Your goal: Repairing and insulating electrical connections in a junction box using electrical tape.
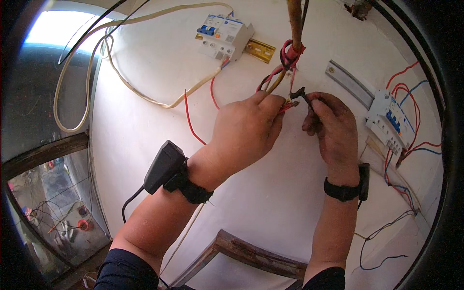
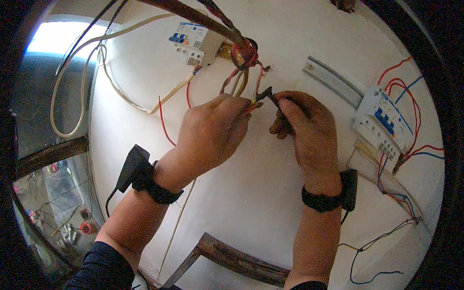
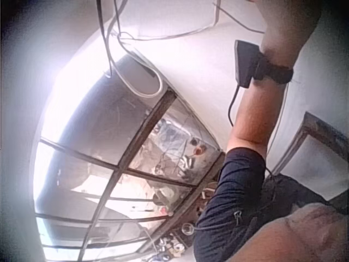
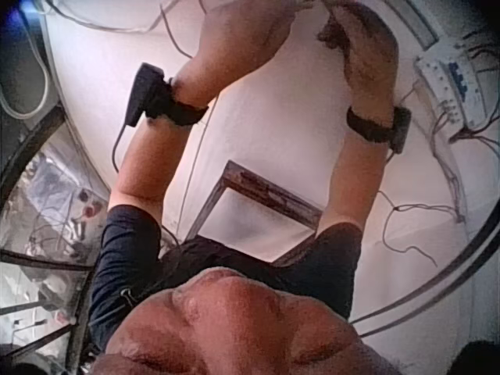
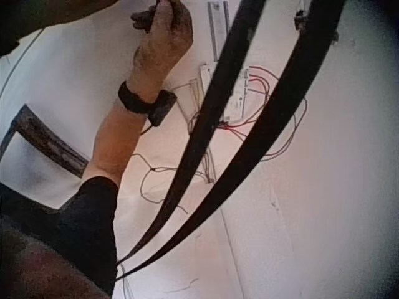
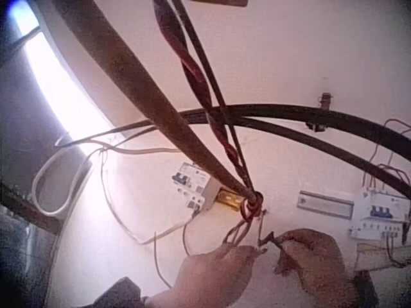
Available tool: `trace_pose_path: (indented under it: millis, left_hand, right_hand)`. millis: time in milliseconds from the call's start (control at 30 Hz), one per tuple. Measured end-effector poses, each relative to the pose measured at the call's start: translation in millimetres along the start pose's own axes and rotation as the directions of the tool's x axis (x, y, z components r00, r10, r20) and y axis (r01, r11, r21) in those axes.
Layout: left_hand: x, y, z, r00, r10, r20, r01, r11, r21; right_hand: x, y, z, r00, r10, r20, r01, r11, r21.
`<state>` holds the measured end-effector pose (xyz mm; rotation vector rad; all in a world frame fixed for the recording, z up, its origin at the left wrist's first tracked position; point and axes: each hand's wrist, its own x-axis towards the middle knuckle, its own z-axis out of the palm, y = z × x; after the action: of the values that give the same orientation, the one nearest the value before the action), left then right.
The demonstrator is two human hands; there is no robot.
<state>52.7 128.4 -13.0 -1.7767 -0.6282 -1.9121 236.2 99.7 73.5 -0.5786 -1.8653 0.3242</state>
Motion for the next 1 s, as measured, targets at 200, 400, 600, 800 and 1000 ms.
trace_pose_path:
  millis: [200,400,600,800,1000]
  left_hand:
    - [0,-1,2,1.000,-0.010,-0.022,0.011,1.000,0.029]
    - [0,1,0,0.999,-0.032,-0.018,0.031,0.999,-0.020]
    - [0,1,0,0.999,-0.032,-0.030,0.031,0.999,-0.038]
    - [0,-1,1,0.999,-0.024,-0.024,0.024,0.999,-0.029]
    - [1,2,-2,0.999,-0.036,0.007,0.036,0.999,0.003]
  right_hand:
    - [0,-3,-5,0.999,0.004,0.040,-0.003,1.000,-0.026]
    - [1,-2,-8,0.996,0.064,0.059,-0.062,0.998,-0.027]
    - [-4,-9,1,0.999,0.031,0.035,-0.030,0.998,-0.048]
    - [-11,-15,8,0.994,-0.075,0.081,0.094,0.961,-0.259]
    - [1,-3,6,0.785,-0.554,0.276,0.579,0.500,-0.644]
